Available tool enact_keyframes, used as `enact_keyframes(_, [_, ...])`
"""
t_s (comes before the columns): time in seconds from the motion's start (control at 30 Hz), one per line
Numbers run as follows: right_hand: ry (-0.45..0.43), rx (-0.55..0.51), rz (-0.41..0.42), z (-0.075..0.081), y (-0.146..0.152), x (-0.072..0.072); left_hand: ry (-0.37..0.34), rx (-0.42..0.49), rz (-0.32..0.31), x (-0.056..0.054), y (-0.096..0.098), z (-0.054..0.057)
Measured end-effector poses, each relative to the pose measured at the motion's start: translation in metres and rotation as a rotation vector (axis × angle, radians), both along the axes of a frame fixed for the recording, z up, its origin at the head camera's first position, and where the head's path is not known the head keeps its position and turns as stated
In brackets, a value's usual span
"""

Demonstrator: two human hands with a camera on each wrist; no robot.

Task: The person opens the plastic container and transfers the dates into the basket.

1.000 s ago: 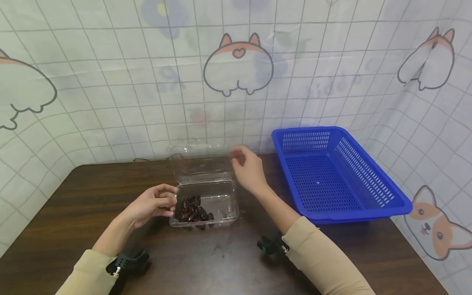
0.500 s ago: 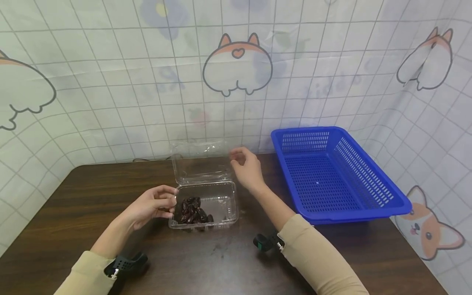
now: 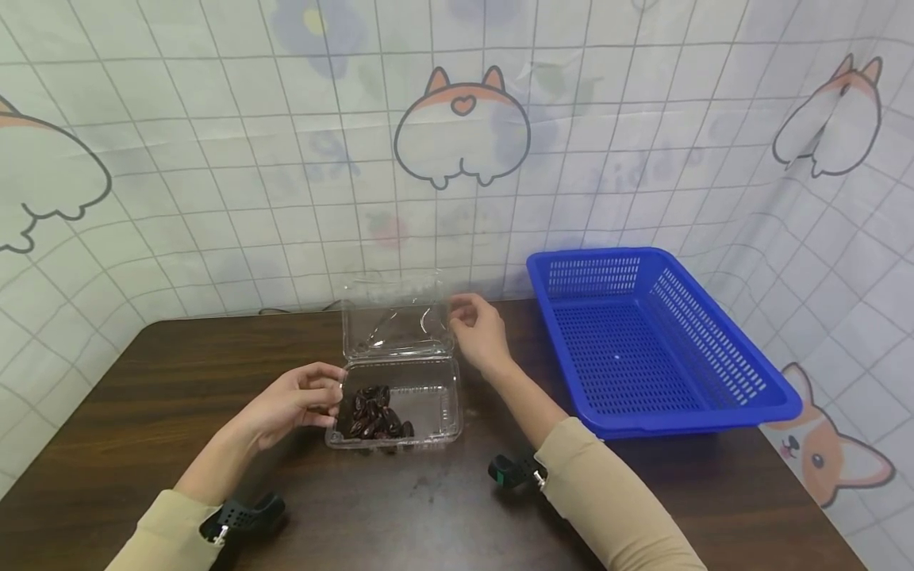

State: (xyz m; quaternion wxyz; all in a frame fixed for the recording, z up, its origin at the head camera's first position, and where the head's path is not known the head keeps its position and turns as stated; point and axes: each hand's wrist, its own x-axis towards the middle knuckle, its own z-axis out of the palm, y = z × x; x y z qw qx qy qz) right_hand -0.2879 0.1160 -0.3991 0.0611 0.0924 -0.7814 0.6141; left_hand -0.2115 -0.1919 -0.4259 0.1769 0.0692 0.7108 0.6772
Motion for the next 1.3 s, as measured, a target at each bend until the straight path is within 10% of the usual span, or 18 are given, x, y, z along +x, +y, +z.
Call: enact_keyframes(1.3, [-0.255, -0.054, 0.18, -0.022, 0.014, -0.004, -0.033, 0.006, -0.012, -0.002, -0.001, -0.005])
